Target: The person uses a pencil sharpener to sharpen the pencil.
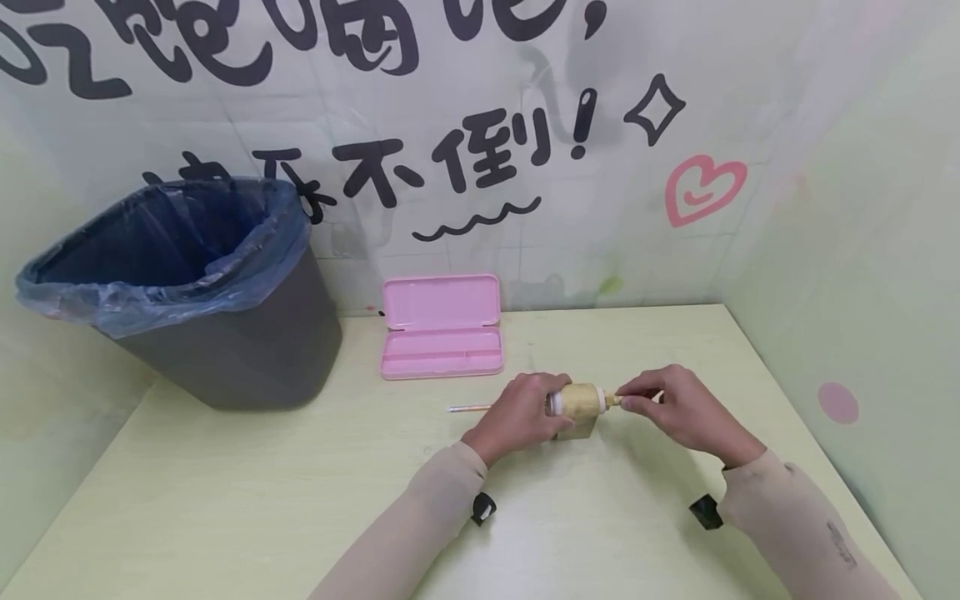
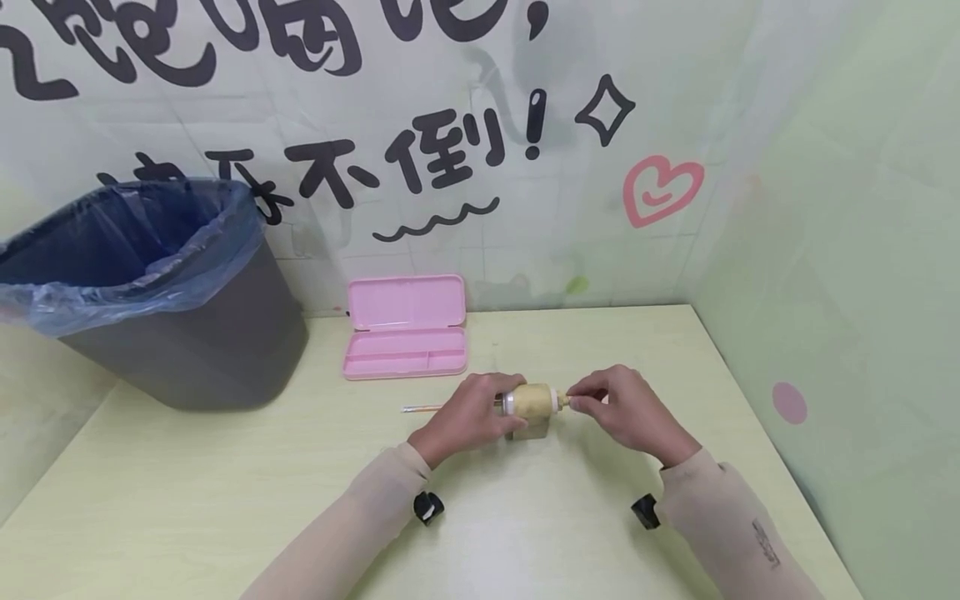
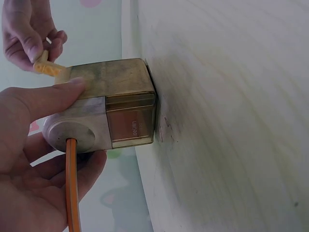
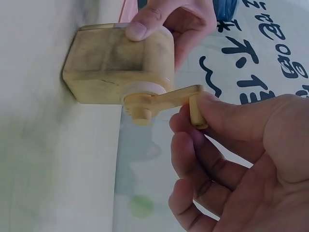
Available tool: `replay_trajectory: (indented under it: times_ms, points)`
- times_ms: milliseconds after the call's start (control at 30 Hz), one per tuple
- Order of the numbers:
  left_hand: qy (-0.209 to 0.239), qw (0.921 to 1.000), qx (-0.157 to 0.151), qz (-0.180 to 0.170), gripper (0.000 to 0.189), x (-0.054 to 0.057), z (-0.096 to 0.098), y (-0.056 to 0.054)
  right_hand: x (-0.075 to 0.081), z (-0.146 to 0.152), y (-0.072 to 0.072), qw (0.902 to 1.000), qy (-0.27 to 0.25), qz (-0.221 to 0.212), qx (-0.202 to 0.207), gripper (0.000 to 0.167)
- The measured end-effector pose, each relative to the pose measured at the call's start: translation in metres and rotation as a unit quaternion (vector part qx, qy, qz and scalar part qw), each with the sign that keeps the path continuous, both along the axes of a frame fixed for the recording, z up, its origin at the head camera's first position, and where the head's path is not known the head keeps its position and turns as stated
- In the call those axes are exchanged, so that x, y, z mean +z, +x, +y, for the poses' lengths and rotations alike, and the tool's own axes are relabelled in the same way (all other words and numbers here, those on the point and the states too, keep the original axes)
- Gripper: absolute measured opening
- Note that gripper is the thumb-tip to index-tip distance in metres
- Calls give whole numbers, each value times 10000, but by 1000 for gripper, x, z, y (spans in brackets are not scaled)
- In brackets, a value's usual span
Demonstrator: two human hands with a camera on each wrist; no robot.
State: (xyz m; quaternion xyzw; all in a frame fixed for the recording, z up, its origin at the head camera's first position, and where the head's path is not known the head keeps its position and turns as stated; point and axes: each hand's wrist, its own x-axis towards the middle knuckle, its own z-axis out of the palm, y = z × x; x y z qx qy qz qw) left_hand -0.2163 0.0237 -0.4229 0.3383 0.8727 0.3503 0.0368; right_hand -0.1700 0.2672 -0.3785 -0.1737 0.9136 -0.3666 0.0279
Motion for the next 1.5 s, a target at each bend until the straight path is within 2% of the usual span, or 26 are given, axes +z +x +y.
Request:
replay_trajectory:
  times_ms: [267,400,800,1067,1300,1500]
  points:
    - [-17,10000,1,22,42,-1,-1,1,1,-6,-14,9989,23,413,-205,12]
    - [-33,10000,22,2,42,-1,-1,1,-1,-9,-22,9984,16,458,-324,14]
    - [-34,10000,-25,-48,41,1,-1,1,-7,-12,-37,9985,17,184,-519,16]
    - [-87,10000,-12,-39,42,1,-1,0,-22,-14,-50,9981,24,-114,-599,16]
    - [-41,10000,-24,-17,42,0,-2,-1,-30,-17,-54,9977,33,-272,-619,16]
    - [17,10000,-44,-45,42,-1,-2,0,-40,-17,-54,9969,52,-583,-519,15]
